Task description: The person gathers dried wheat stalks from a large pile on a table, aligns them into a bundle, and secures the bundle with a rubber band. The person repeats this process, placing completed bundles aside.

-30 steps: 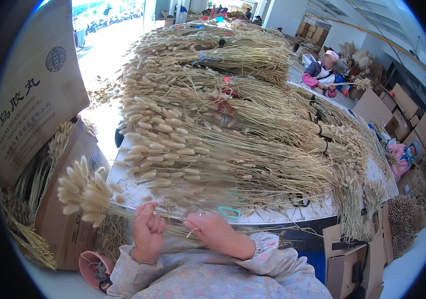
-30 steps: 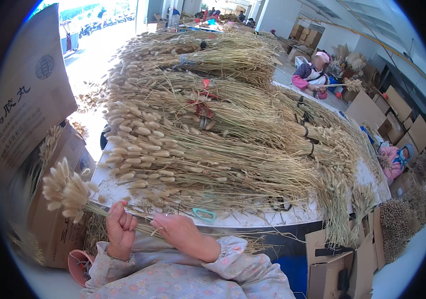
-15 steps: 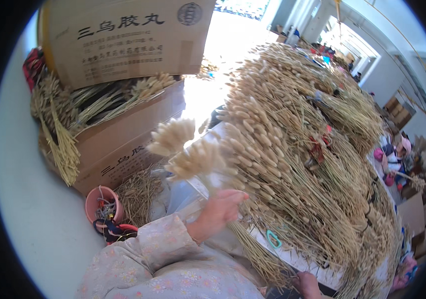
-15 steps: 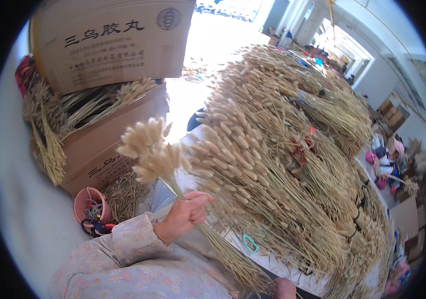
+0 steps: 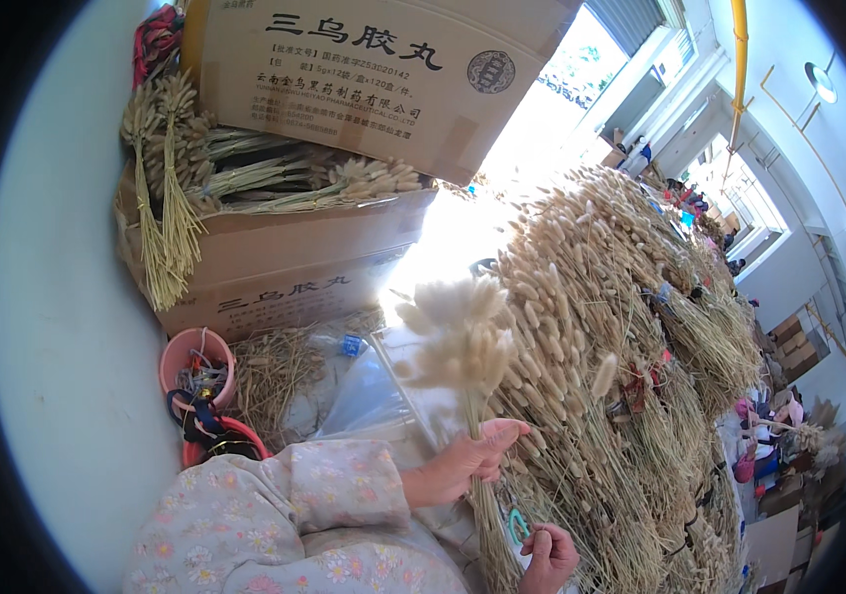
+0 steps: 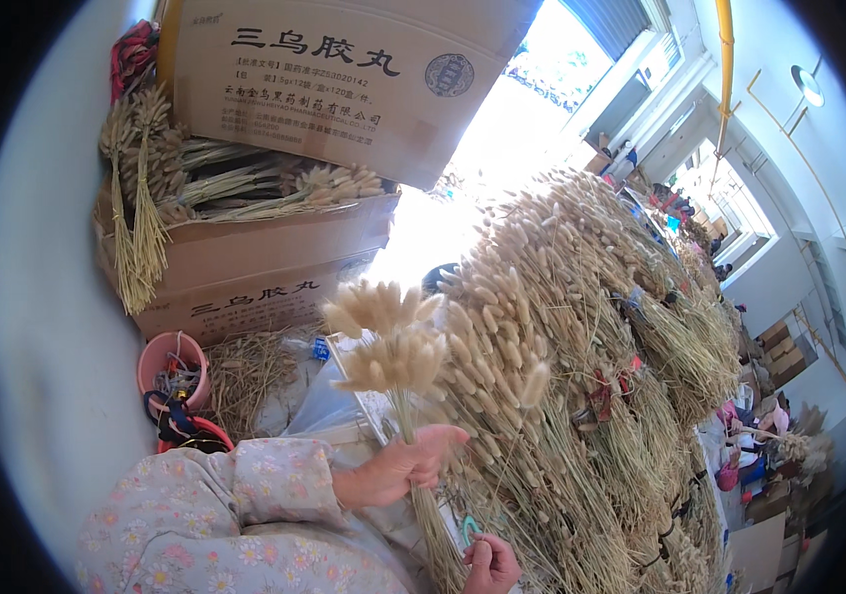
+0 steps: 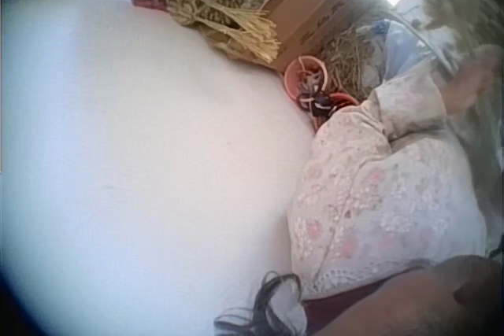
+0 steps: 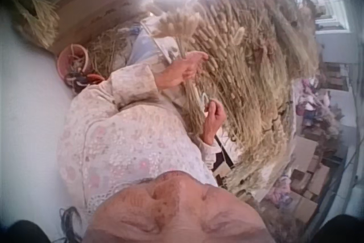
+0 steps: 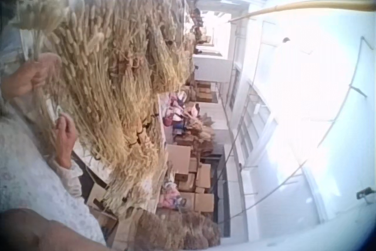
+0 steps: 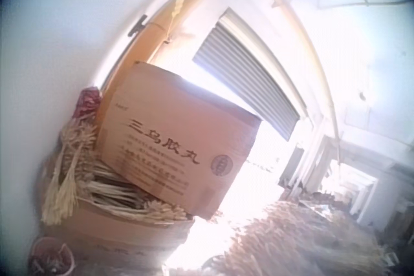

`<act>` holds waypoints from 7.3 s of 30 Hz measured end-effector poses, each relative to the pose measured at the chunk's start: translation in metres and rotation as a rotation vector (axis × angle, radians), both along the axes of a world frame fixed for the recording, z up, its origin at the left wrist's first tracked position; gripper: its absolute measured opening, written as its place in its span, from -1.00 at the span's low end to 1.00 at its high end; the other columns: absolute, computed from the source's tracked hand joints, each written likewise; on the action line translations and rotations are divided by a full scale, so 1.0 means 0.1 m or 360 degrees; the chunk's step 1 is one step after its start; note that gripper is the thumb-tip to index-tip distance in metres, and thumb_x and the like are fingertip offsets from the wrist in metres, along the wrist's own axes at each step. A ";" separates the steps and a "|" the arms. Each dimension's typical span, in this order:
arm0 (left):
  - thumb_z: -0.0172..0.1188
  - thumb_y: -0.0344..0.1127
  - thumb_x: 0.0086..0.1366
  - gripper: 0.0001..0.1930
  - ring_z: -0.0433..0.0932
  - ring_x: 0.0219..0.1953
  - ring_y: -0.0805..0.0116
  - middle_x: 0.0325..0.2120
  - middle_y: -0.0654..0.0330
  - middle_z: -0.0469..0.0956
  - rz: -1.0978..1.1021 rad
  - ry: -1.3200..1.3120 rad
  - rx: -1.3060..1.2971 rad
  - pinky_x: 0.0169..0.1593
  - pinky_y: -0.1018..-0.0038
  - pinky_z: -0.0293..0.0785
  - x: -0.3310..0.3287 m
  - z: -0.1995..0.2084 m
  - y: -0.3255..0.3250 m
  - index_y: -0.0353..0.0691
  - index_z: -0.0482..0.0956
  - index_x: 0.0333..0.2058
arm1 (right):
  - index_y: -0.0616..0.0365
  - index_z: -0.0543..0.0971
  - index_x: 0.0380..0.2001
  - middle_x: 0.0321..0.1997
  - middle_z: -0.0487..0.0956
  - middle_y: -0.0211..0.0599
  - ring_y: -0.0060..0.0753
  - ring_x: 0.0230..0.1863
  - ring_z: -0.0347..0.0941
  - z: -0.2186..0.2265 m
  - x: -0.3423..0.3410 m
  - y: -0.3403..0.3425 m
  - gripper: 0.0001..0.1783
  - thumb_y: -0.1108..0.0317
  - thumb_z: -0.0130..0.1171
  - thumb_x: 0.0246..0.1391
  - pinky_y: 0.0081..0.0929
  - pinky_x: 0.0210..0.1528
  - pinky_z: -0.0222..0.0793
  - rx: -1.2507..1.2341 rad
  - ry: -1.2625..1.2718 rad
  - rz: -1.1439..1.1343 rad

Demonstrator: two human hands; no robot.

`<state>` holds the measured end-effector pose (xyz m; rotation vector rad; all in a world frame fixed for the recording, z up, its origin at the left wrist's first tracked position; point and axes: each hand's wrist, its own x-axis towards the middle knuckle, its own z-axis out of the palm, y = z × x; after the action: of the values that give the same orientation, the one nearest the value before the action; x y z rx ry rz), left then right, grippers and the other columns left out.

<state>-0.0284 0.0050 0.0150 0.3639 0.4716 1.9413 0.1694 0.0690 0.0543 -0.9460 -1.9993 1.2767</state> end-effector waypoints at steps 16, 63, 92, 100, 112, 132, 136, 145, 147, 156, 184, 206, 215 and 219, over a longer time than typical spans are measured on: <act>0.31 -0.10 0.18 -0.29 0.21 -0.51 0.71 -0.59 0.51 0.19 -0.0080 0.0318 0.0265 -0.40 0.72 0.15 0.12 -0.05 0.06 -0.30 0.19 0.17 | 0.20 0.58 -0.34 -0.46 0.55 -0.16 -0.24 -0.47 0.47 -0.05 -0.06 -0.11 -0.90 0.44 0.20 0.04 -0.40 -0.41 0.35 0.0815 -0.0415 0.0151; -0.06 -0.12 0.37 -0.57 -0.01 -0.75 0.51 -0.84 0.39 0.03 -0.0066 0.0002 -0.0163 -0.59 0.50 -0.03 0.15 -0.46 -0.28 -0.11 0.21 -0.69 | 0.07 0.55 -0.45 -0.36 0.51 -0.30 -0.21 -0.31 0.43 -0.79 -0.27 0.87 -0.90 0.40 0.26 -0.11 -0.28 -0.27 0.23 0.1351 -0.0968 0.0260; 0.08 -0.31 0.30 -0.76 -0.04 -0.76 0.65 -0.77 0.50 0.01 0.0169 -0.0237 -0.0593 -0.63 0.58 -0.09 0.11 -0.40 -0.23 -0.22 0.44 -0.09 | 0.04 0.52 -0.53 -0.49 0.47 -0.37 -0.24 -0.38 0.40 -0.68 -0.47 0.88 -0.83 0.36 0.35 -0.21 -0.30 -0.27 0.19 0.1358 -0.0417 0.0111; 0.10 -0.37 0.26 -0.57 -0.04 -0.76 0.64 -0.73 0.48 0.04 0.0098 -0.0112 -0.0633 -0.61 0.61 0.00 0.17 -0.34 -0.13 -0.22 0.28 0.10 | 0.05 0.54 -0.56 -0.50 0.49 -0.35 -0.24 -0.38 0.42 -0.46 -0.42 0.71 -0.87 0.37 0.33 -0.18 -0.30 -0.28 0.21 0.1339 -0.0434 0.0268; 0.04 -0.38 0.30 -0.58 -0.04 -0.76 0.66 -0.75 0.50 0.03 0.0087 0.0103 -0.0606 -0.62 0.62 -0.04 0.18 -0.15 -0.10 -0.18 0.29 0.14 | 0.05 0.56 -0.46 -0.55 0.52 -0.35 -0.25 -0.45 0.46 -0.42 -0.40 0.58 -0.92 0.39 0.25 -0.08 -0.31 -0.24 0.28 0.1401 -0.0343 0.0345; 0.05 -0.26 0.36 -0.81 -0.06 -0.77 0.64 -0.78 0.48 -0.01 0.0138 0.0148 -0.0571 -0.62 0.59 0.00 0.17 -0.05 -0.17 -0.19 0.45 -0.13 | 0.02 0.58 -0.29 -0.52 0.56 -0.29 -0.19 -0.43 0.48 -0.33 -0.41 0.46 -0.81 0.38 0.20 -0.06 -0.20 -0.11 0.28 0.1320 -0.0899 0.0591; 0.05 -0.24 0.37 -0.83 -0.06 -0.79 0.65 -0.79 0.48 0.00 0.0131 0.0298 -0.0418 -0.65 0.60 -0.01 0.20 -0.11 -0.17 -0.17 0.45 -0.17 | 0.08 0.46 -0.27 -0.56 0.54 -0.24 -0.17 -0.51 0.50 -0.37 -0.70 0.24 -0.81 0.37 0.11 -0.02 -0.26 -0.31 0.35 0.1141 -0.0290 0.0526; -0.01 -0.16 0.40 -0.83 -0.11 -0.80 0.68 -0.81 0.51 -0.03 0.0171 0.0207 -0.0234 -0.71 0.63 -0.11 0.10 -0.33 -0.23 -0.07 0.47 -0.18 | 0.07 0.40 -0.52 -0.64 0.41 -0.32 -0.26 -0.54 0.49 -0.39 -0.77 0.08 -0.86 0.34 0.11 0.06 -0.33 -0.55 0.36 0.1136 0.0252 0.0263; -0.01 -0.17 0.40 -0.83 -0.11 -0.79 0.68 -0.81 0.51 -0.04 0.0179 0.0189 -0.0212 -0.71 0.63 -0.11 0.10 -0.36 -0.24 -0.07 0.47 -0.17 | 0.08 0.40 -0.52 -0.64 0.40 -0.31 -0.26 -0.55 0.48 -0.40 -0.75 0.10 -0.86 0.35 0.10 0.07 -0.33 -0.56 0.36 0.1194 0.0261 0.0230; 0.04 -0.15 0.37 -0.73 -0.11 -0.78 0.66 -0.80 0.50 -0.08 0.0218 0.0091 -0.0334 -0.67 0.62 -0.07 0.07 -0.27 -0.21 -0.16 0.42 -0.07 | 0.09 0.52 -0.37 -0.49 0.51 -0.27 -0.29 -0.60 0.47 -0.45 -0.63 0.17 -0.91 0.35 0.17 0.05 -0.41 -0.61 0.35 0.1188 0.0170 0.0186; 0.05 -0.18 0.36 -0.80 -0.07 -0.76 0.61 -0.80 0.48 -0.03 0.0046 0.0090 -0.0406 -0.60 0.57 -0.04 0.07 -0.15 -0.23 -0.17 0.48 -0.19 | 0.21 0.51 -0.19 -0.38 0.55 -0.06 0.03 -0.36 0.48 -0.34 0.35 0.80 -0.76 0.35 0.13 0.07 -0.19 -0.28 0.40 0.1195 -0.1043 -0.0200; 0.12 -0.29 0.33 -0.80 0.04 -0.69 0.63 -0.72 0.47 0.14 -0.0104 0.0219 -0.0098 -0.60 0.58 -0.06 0.20 -0.09 -0.17 -0.24 0.57 -0.16 | 0.17 0.45 -0.50 -0.38 0.50 -0.21 -0.08 -0.31 0.38 -0.43 0.63 0.82 -0.87 0.40 0.20 -0.06 -0.20 -0.22 0.24 0.1606 -0.1041 0.0389; 0.08 -0.32 0.35 -0.81 0.13 -0.64 0.63 -0.66 0.44 0.24 -0.0154 0.0444 -0.0032 -0.54 0.61 0.06 0.07 -0.18 -0.23 -0.25 0.58 -0.17 | 0.11 0.60 -0.36 -0.31 0.54 -0.07 -0.02 -0.22 0.48 -0.70 1.43 1.22 -0.81 0.34 0.20 -0.11 -0.12 -0.19 0.34 0.1265 -0.2083 0.0037; 0.14 -0.33 0.31 -0.80 0.21 -0.58 0.67 -0.56 0.43 0.38 0.0054 0.0872 0.0072 -0.53 0.64 0.12 0.09 -0.14 -0.27 -0.17 0.62 -0.13 | 0.12 0.56 -0.40 -0.56 0.47 -0.09 -0.06 -0.54 0.43 -0.01 1.02 1.08 -0.91 0.37 0.19 0.01 -0.17 -0.46 0.31 0.1653 -0.1496 0.0369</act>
<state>-0.0196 -0.0219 0.0009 0.9317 0.7879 1.8746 0.2714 0.1768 0.0533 -0.8016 -2.9855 -0.3626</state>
